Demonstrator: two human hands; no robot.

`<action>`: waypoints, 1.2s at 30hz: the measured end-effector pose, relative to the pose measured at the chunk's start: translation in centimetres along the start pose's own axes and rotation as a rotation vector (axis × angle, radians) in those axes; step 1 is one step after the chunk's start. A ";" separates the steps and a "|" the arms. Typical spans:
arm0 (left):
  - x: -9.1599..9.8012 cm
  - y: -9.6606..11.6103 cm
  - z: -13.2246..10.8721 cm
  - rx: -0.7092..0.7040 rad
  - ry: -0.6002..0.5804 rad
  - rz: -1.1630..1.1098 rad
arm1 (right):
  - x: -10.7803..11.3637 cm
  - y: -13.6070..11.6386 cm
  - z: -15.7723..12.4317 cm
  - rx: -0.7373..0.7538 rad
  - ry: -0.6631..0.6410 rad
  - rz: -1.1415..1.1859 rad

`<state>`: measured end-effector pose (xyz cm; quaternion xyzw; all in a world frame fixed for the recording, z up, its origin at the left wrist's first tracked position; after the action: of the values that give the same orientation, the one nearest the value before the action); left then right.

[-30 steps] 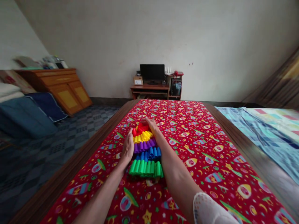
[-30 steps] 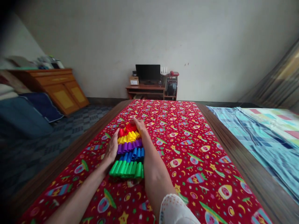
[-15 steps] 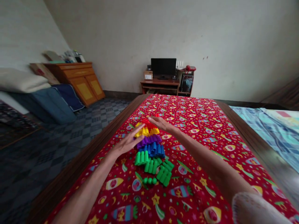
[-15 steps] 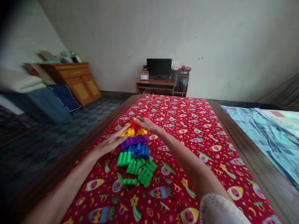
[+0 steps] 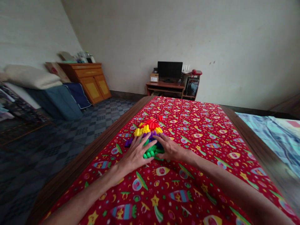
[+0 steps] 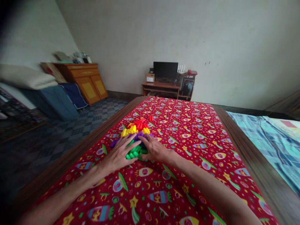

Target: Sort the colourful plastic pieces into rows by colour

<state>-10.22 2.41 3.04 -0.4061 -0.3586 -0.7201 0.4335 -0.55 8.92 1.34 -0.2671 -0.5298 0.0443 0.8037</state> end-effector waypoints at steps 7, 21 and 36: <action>2.2 -5.5 4.7 0.254 0.177 -0.139 | 5.1 5.0 7.0 -0.201 0.273 0.155; 1.2 -14.9 11.7 0.523 0.075 -0.260 | 3.9 11.6 13.9 -0.419 0.202 0.108; -1.9 -14.8 12.3 0.632 0.151 -0.553 | 5.4 3.5 7.3 -0.205 0.097 -0.157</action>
<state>-19.84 19.11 4.00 -0.0878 -0.6245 -0.6916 0.3521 -3.84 16.59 6.34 -0.3075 -0.5114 -0.0862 0.7978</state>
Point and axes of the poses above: each hand's wrist, its own z-axis towards the middle knuckle, its own x-axis out of the back of the hand, y = z × x, the point moved 9 cm from there along z, towards the middle knuckle, and after that the axes turned 1 degree about y, right-handed, at the moved point
